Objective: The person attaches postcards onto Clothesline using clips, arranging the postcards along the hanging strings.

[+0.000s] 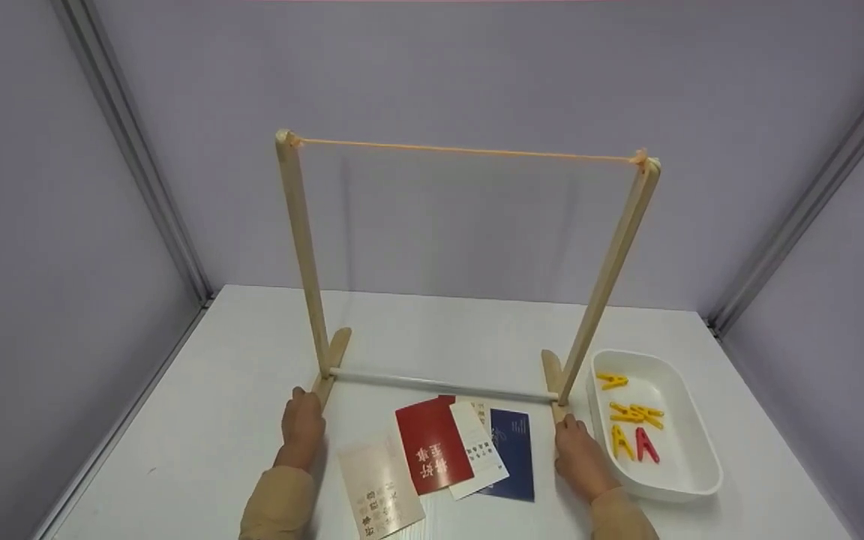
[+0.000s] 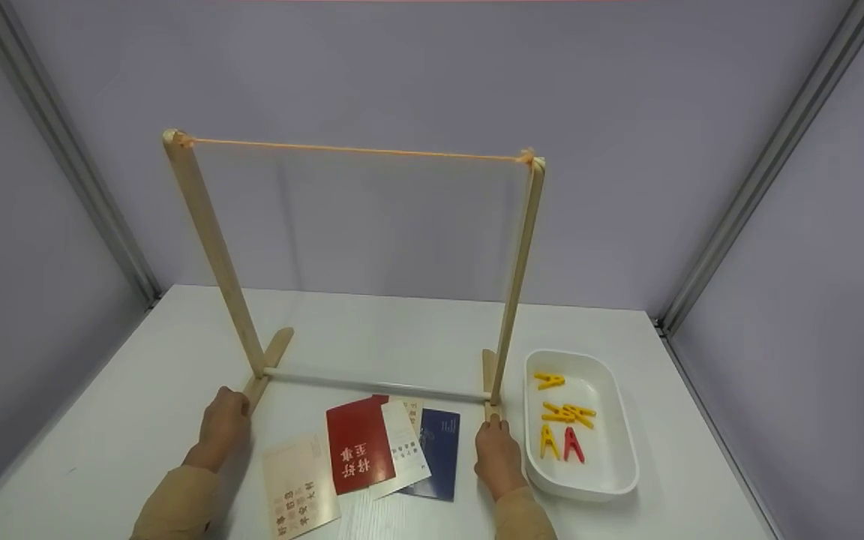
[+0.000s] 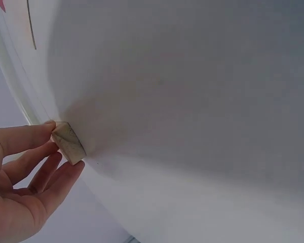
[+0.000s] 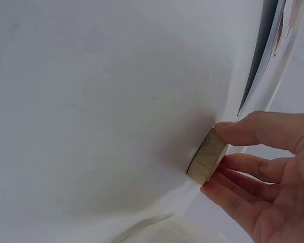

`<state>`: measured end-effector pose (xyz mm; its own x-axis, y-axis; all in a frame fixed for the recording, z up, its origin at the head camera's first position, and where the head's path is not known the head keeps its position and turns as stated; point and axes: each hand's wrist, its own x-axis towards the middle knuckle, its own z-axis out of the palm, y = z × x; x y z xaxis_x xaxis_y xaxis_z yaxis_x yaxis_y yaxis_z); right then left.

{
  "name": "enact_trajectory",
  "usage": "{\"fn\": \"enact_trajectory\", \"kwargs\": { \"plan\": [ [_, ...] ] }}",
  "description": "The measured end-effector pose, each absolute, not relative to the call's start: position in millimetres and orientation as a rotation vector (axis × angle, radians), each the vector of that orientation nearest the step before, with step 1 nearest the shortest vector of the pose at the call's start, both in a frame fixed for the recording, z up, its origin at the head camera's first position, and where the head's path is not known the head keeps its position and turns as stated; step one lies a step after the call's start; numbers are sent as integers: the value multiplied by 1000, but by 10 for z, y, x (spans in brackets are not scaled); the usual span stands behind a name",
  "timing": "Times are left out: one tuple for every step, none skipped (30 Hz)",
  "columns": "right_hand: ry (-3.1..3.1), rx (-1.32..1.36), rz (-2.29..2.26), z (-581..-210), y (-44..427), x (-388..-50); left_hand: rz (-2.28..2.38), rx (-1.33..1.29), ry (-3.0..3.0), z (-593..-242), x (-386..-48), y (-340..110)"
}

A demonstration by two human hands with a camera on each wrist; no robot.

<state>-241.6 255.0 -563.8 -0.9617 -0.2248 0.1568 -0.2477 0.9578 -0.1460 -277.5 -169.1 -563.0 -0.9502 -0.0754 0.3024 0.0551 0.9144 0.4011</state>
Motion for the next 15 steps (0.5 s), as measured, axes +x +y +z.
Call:
{"fn": "enact_trajectory", "kwargs": {
  "plan": [
    [-2967,364,246,-5637,2554,-2420,-618,12,-2749,-5627,-2759,-1690],
    [-2962,369,245,-5637,2557,-2422,-639,9,-2733,-5623,-2742,-1689],
    [-2960,371,242,-5636,2560,-2422,-667,10,-2720,-5622,-2724,-1686],
    [-2959,371,238,-5637,2562,-2424,-696,13,-2706,-5622,-2708,-1684],
    [-2958,369,234,-5634,2563,-2424,-714,21,-2698,-5622,-2695,-1681],
    [-2956,370,230,-5632,2563,-2426,-754,34,-2687,-5622,-2682,-1677],
    [-2952,371,223,-5632,2565,-2428,-766,42,-2682,-5624,-2671,-1673],
    [-2949,370,221,-5630,2564,-2431,-786,53,-2677,-5623,-2659,-1669],
    [-2950,368,217,-5631,2564,-2435,-771,55,-2676,-5625,-2650,-1664],
    [-2950,366,216,-5630,2563,-2438,-752,52,-2676,-5627,-2642,-1661],
    [-2954,363,215,-5627,2561,-2440,-731,50,-2678,-5627,-2630,-1656],
    [-2959,361,215,-5625,2560,-2444,-709,48,-2679,-5628,-2620,-1652],
    [-2971,352,217,-5622,2559,-2447,-671,45,-2682,-5632,-2612,-1650],
    [-2982,343,219,-5621,2558,-2451,-652,48,-2685,-5633,-2603,-1647],
    [-2994,333,217,-5618,2557,-2455,-618,44,-2689,-5636,-2596,-1643]
  ]
}}
